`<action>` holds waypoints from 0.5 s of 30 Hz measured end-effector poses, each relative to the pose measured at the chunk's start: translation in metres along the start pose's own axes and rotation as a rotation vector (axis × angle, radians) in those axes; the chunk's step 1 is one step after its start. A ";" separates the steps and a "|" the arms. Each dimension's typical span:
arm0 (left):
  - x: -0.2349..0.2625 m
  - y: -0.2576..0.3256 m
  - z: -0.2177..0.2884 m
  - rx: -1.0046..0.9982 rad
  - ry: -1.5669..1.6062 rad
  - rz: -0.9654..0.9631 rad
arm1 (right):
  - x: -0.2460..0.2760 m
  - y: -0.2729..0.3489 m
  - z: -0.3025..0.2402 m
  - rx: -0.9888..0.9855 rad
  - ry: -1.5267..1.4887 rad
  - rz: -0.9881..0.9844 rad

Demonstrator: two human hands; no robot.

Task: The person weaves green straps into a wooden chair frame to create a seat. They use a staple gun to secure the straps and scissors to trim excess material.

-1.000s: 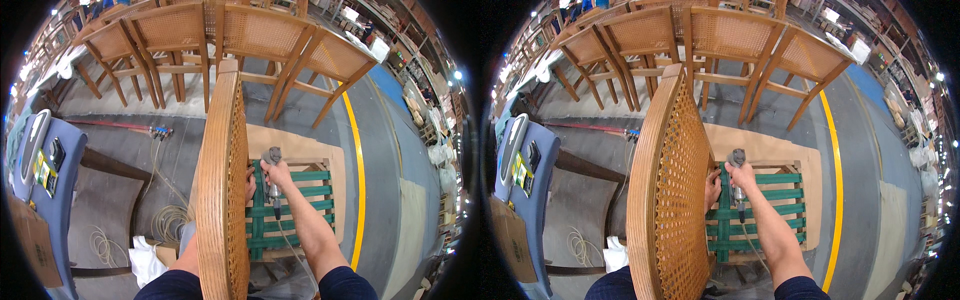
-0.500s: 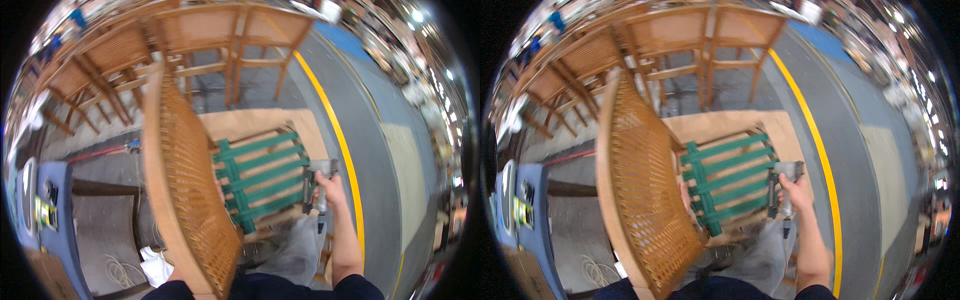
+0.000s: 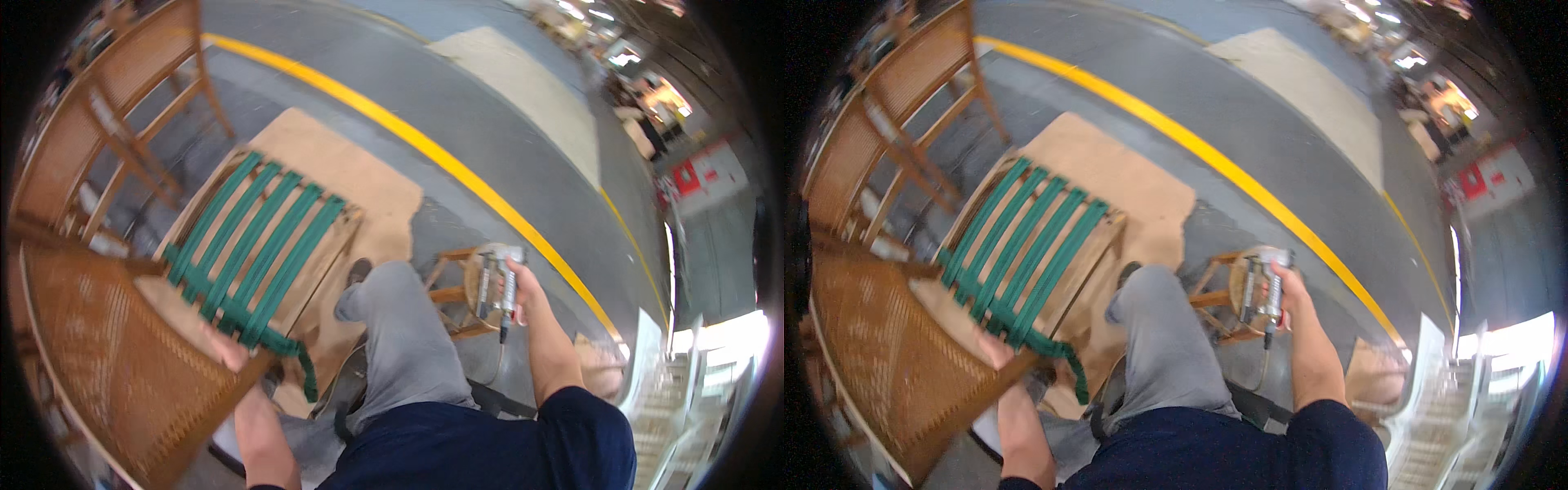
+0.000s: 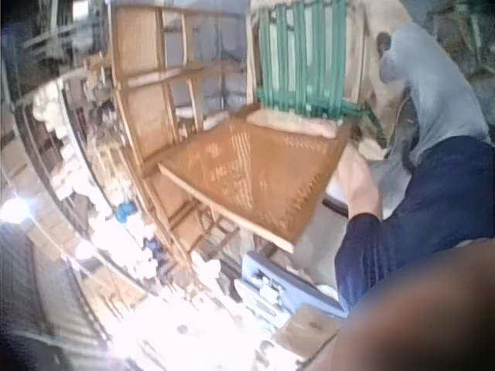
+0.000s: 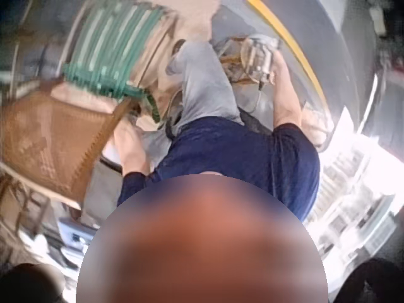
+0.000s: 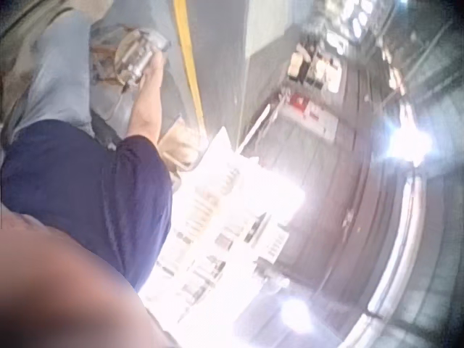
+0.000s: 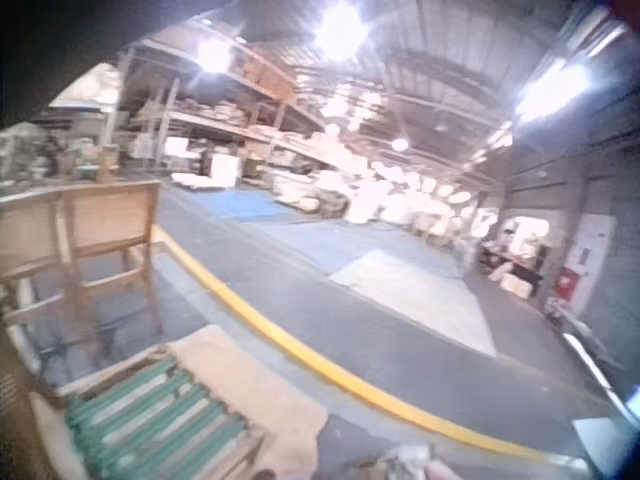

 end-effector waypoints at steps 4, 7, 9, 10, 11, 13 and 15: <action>0.004 0.011 0.018 -0.164 0.088 -0.098 | 0.005 -0.011 0.018 -0.042 -0.124 -0.121; 0.070 0.016 -0.003 -0.218 0.037 -0.165 | -0.010 -0.015 0.038 -0.019 -0.042 -0.106; 0.076 0.009 -0.055 0.000 -0.242 -0.047 | 0.009 -0.016 0.024 0.207 0.160 0.152; 0.087 0.016 -0.072 0.094 -0.407 0.035 | 0.007 -0.011 0.029 0.178 0.437 0.199; 0.095 0.020 -0.088 0.254 -0.624 -0.016 | 0.005 -0.006 0.023 0.177 0.724 0.248; 0.056 0.025 -0.118 0.222 -0.484 -0.129 | 0.026 0.006 -0.005 0.345 1.017 0.238; 0.030 0.028 -0.119 0.089 -0.205 -0.173 | 0.015 0.016 -0.035 0.572 1.110 0.200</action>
Point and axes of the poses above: each hand's wrist, its own y-axis away from the middle knuckle, its own x-axis out of the back of the hand, z = x × y, the point moved 5 cm from there along -y, towards the middle knuckle, and after that the axes turned 10 degrees about x, right-handed, at the moved point
